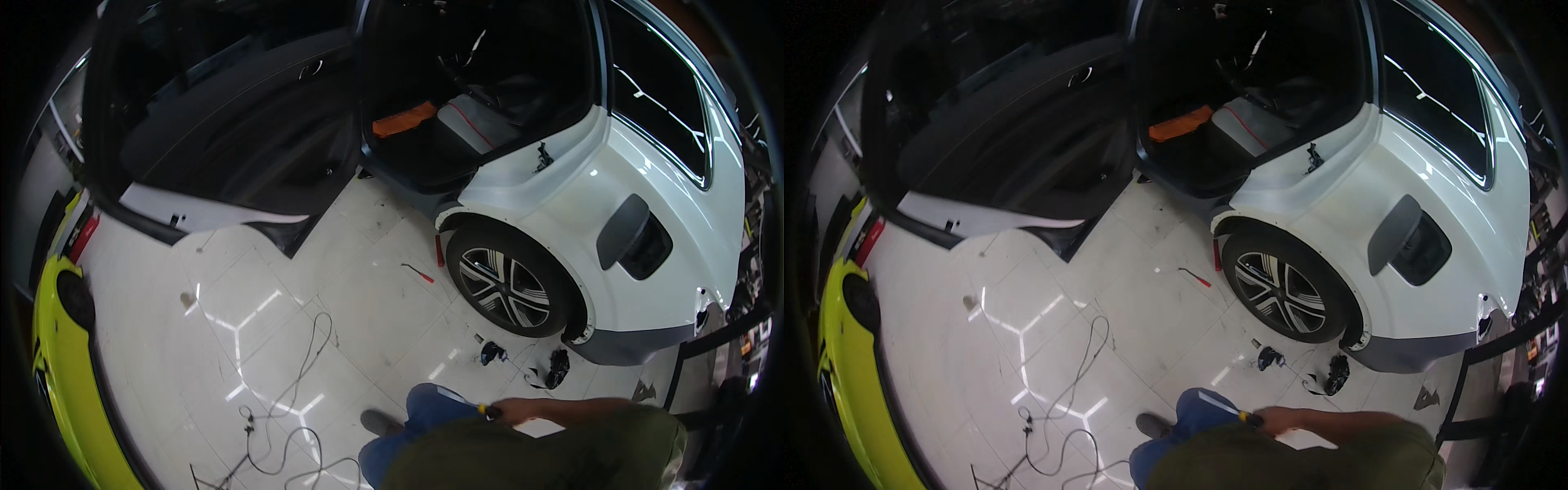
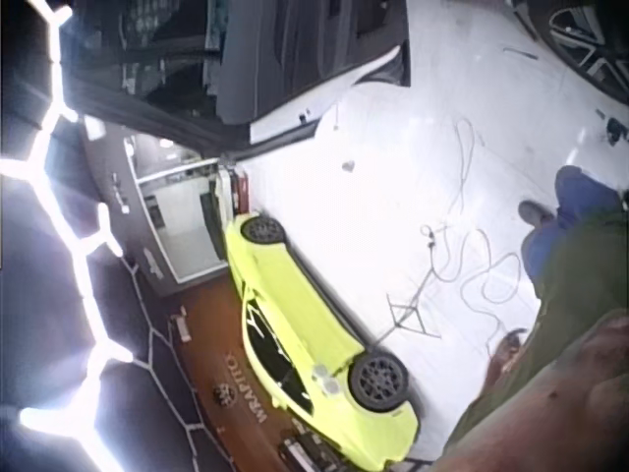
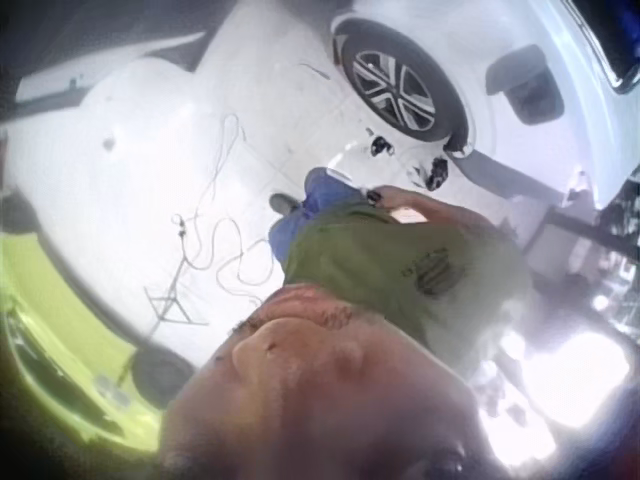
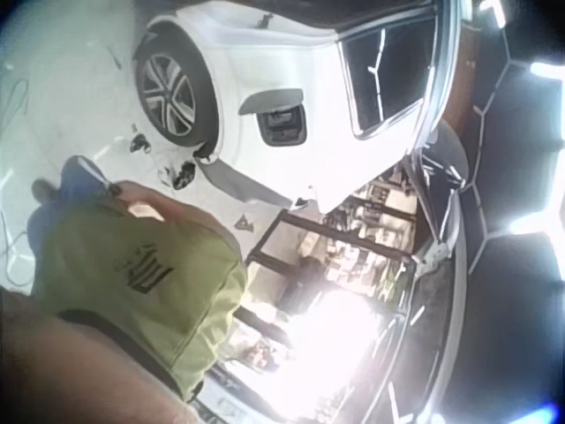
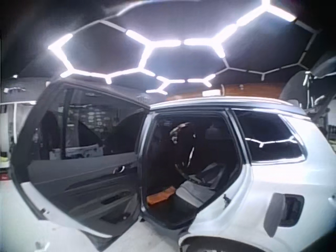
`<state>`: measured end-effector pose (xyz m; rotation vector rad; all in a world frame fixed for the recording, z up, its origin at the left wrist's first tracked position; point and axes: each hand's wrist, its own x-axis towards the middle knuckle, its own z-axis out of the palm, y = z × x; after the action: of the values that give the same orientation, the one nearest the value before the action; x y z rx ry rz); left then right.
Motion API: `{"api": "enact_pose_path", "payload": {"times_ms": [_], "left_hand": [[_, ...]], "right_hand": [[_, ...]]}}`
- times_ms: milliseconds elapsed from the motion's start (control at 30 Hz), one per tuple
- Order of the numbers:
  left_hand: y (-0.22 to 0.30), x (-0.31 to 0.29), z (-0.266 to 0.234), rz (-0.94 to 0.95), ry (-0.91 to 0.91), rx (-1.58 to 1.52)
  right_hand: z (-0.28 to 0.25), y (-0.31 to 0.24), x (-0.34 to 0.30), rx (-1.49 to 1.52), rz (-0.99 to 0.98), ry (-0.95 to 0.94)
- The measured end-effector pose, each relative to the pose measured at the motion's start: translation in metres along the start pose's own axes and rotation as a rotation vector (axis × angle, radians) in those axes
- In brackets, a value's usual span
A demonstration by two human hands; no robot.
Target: The person removes a black rubber weatherstrip from the rear window of a white car using a red pry tool, then kneels to detach a wheel arch trim piece with a screwdriver. The removed parts are placed on the floor.
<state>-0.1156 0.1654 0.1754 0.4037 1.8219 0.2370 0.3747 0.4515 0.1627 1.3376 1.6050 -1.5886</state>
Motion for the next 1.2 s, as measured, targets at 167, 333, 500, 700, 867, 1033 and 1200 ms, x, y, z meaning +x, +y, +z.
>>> {"api": "enact_pose_path", "payload": {"times_ms": [167, 333, 500, 700, 867, 1033, 1200], "left_hand": [[0.057, 0.114, -0.158, 0.026, -0.104, 0.643], [0.233, 0.356, -0.204, 0.657, 0.292, 0.792], [0.370, 0.578, -0.123, 0.738, 0.026, 0.242], [0.430, 0.772, -0.021, -0.070, -0.502, -0.678], [0.382, 0.925, 0.017, -0.207, -0.306, -0.537], [0.357, 0.984, 0.020, -0.176, -0.261, -0.501], [0.376, 0.996, 0.009, 0.153, 0.200, 0.261]], "right_hand": [[-0.084, -0.128, 0.096, 0.119, -0.205, 0.592], [-0.152, -0.215, 0.260, 0.340, -0.327, 0.622], [-0.228, -0.270, 0.427, 0.537, -0.444, 0.698], [-0.284, -0.279, 0.572, 0.527, -0.511, 0.718], [-0.294, -0.279, 0.665, 0.468, -0.534, 0.644], [-0.289, -0.299, 0.713, 0.332, -0.733, 0.692], [-0.297, -0.331, 0.727, 0.344, -0.598, 0.662]]}}
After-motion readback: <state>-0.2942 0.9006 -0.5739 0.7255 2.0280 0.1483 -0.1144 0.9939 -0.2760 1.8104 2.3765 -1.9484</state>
